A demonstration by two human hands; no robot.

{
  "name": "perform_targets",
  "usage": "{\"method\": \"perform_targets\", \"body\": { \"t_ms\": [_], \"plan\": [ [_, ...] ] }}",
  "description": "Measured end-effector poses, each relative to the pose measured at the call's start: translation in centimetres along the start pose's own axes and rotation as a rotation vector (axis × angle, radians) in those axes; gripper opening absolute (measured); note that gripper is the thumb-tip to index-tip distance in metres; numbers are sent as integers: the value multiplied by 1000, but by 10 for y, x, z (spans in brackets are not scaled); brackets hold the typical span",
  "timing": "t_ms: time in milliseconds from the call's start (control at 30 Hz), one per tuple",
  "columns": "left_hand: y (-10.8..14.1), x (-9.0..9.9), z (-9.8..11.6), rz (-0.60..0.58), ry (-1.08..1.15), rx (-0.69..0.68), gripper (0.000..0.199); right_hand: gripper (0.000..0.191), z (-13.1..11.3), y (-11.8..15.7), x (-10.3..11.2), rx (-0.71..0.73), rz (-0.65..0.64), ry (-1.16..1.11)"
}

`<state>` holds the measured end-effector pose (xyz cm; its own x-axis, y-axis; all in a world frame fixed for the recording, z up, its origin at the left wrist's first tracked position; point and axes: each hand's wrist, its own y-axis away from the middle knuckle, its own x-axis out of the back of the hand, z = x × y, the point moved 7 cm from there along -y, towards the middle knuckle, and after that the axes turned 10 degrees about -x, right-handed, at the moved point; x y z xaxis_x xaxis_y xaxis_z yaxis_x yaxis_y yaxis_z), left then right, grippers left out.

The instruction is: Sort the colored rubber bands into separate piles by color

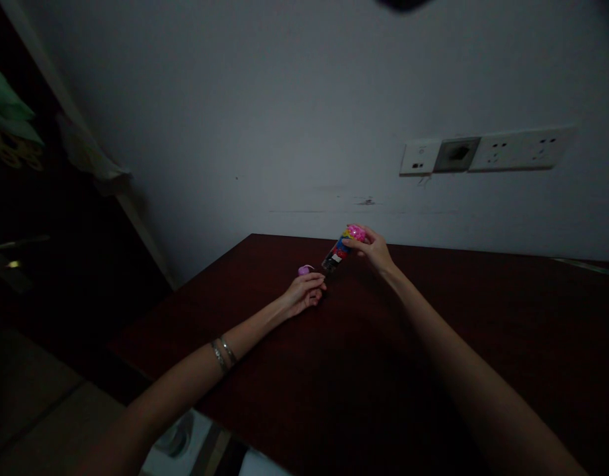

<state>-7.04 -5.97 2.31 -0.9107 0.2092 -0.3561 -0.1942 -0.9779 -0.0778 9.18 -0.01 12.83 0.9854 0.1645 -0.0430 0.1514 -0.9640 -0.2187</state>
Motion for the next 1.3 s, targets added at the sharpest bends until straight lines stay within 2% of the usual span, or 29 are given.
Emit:
{"method": "perform_targets", "body": {
  "t_ms": [100,167,300,367,433,500,600,700,833,967,1067,1167,1233,1300],
  "plan": [
    [1,10,-2,22,-109,70,27,65,0,-2,3,6,9,-22],
    [1,13,-2,-18,-223,130,28,67,-1,-2,2,-3,14,-28],
    [-8,7,12,-228,-600,171,23,66,-3,0,-2,-1,5,-26],
    [-16,2,29,-339,-807,162,18,62,-4,1,-5,26,-3,-34],
    [-24,-5,48,-422,-917,157,16,57,-6,1,-8,73,-4,-48],
    [-30,-17,67,-480,-850,128,25,52,-8,2,-11,130,3,-51],
    [-37,-43,90,-507,-593,-20,44,47,-9,4,-14,198,28,-21],
    [-42,-64,89,-529,-468,-99,50,49,-9,5,-15,236,54,-3],
    [-59,-70,76,-477,-536,-167,40,61,-7,5,-14,269,81,58],
    [-76,-54,69,-377,-599,-196,30,65,2,-1,-10,245,120,110],
    [-87,-30,68,-202,-585,-186,28,58,6,0,-2,263,210,142],
    [-93,-8,68,-31,-451,-194,23,44,8,5,4,302,302,185],
    [-94,-1,69,18,-332,-206,22,34,12,9,4,300,288,194],
    [-94,1,71,18,-234,-205,21,28,18,11,0,280,214,191]
  ]
}}
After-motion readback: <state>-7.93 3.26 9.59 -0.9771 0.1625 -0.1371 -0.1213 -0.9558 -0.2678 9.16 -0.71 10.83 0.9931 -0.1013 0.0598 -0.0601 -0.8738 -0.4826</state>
